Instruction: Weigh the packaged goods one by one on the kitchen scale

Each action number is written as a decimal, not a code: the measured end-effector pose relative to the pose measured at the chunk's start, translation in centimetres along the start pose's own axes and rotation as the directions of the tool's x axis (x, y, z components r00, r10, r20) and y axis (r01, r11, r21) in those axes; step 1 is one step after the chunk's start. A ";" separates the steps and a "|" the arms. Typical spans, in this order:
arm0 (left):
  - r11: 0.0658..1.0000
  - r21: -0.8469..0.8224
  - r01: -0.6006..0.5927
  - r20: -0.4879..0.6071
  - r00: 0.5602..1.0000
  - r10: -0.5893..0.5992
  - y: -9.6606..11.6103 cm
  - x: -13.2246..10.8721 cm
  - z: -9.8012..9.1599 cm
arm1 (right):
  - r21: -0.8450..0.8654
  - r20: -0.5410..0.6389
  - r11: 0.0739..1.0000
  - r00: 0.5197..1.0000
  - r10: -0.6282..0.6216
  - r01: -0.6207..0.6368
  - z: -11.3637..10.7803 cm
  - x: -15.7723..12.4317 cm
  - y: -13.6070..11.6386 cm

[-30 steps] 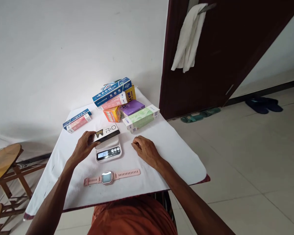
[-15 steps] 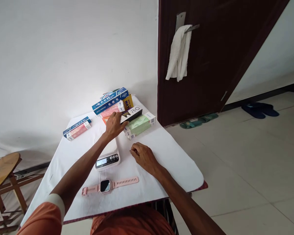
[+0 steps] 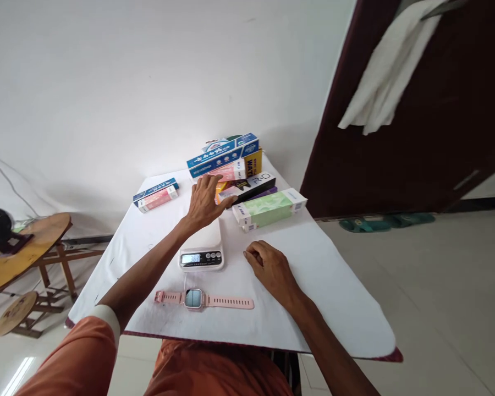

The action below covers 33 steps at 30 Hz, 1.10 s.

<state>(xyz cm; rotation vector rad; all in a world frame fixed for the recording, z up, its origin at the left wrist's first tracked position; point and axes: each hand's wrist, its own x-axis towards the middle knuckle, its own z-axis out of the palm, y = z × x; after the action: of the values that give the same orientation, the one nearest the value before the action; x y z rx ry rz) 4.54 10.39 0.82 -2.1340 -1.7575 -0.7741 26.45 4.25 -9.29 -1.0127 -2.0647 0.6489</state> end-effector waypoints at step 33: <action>0.769 0.121 0.628 0.268 0.725 -0.634 -20.0 -11.7 -4.6 | -0.019 -0.005 1.000 1.000 -0.002 0.002 0.1 0.0 0.0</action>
<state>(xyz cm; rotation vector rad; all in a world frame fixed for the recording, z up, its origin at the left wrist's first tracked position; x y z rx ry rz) -17.24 2.96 -4.44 -1.6720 -2.7109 -0.5774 26.35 4.25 -9.35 -1.0214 -2.0713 0.6263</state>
